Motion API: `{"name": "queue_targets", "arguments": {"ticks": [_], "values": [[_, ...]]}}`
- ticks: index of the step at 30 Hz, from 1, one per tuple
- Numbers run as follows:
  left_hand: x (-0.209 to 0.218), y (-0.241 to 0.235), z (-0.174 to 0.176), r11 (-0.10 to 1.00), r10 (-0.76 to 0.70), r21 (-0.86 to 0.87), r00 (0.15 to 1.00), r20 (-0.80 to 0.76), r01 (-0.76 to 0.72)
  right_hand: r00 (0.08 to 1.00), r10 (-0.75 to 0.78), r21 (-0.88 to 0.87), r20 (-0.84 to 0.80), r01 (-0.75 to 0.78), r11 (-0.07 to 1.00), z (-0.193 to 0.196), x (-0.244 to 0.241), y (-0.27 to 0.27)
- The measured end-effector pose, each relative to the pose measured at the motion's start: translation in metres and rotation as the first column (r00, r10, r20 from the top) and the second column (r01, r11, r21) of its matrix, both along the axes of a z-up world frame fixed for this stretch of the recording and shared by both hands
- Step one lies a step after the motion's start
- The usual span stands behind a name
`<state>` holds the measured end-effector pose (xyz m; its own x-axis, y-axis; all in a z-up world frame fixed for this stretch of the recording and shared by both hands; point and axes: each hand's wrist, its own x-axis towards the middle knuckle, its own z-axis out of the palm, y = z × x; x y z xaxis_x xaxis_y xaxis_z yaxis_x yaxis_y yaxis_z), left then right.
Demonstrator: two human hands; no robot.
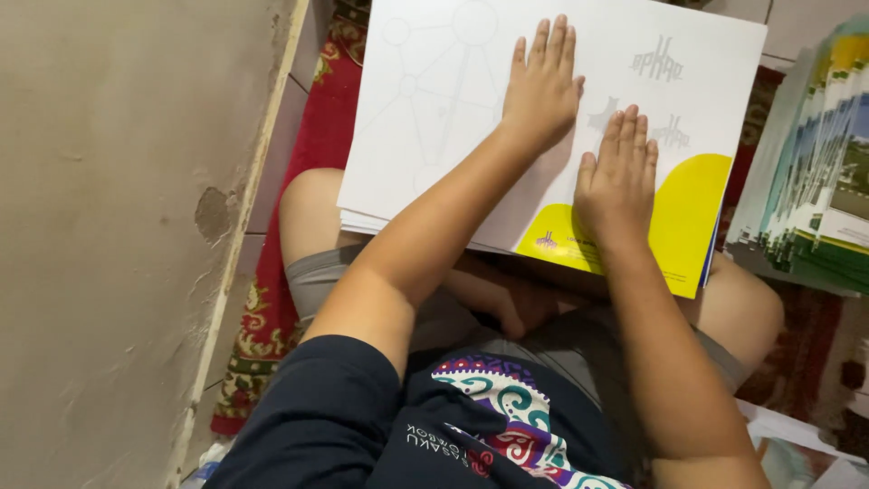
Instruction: The person organizes and inspects printed booklets and a large folder on the floor.
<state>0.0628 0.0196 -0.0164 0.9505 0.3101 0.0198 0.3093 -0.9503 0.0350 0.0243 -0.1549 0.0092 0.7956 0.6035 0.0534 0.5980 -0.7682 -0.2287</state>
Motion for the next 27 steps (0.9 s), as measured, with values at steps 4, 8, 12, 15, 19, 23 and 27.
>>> {"name": "queue_targets", "arguments": {"ticks": [4, 8, 12, 15, 19, 23, 27], "values": [[-0.019, -0.016, 0.022, 0.996, -0.067, -0.065, 0.997, -0.029, 0.065, 0.999, -0.012, 0.033, 0.03, 0.011, 0.999, -0.006, 0.003, -0.003], [-0.07, -0.038, -0.002, 0.945, -0.32, -0.02, 0.938, 0.13, 0.325, 0.998, -0.005, 0.061, 0.069, 0.0, 0.998, -0.016, 0.006, -0.004], [-0.129, -0.022, 0.003, 0.868, -0.462, -0.056, 0.844, 0.274, 0.493, 0.996, 0.006, 0.116, 0.089, -0.017, 0.993, -0.006, 0.005, -0.007], [-0.164, 0.036, 0.028, 0.561, -0.538, -0.542, 0.773, 0.336, 0.626, 0.992, -0.028, 0.2, -0.121, 0.051, 0.978, -0.005, 0.013, -0.02], [-0.205, 0.14, 0.035, 0.893, -0.011, -0.386, 0.867, 0.497, 0.233, 0.93, -0.064, 0.621, -0.362, 0.291, 0.727, 0.008, 0.039, -0.087], [-0.216, 0.211, -0.025, 0.628, 0.487, -0.721, 0.87, 0.071, -0.293, 0.524, -0.551, 0.162, -0.649, 0.803, 0.573, 0.139, -0.015, -0.079], [-0.21, 0.175, 0.005, 0.437, 0.493, -0.871, 0.87, 0.024, -0.223, 0.541, -0.518, 0.111, -0.663, 0.755, 0.646, 0.079, 0.01, -0.11]]}}
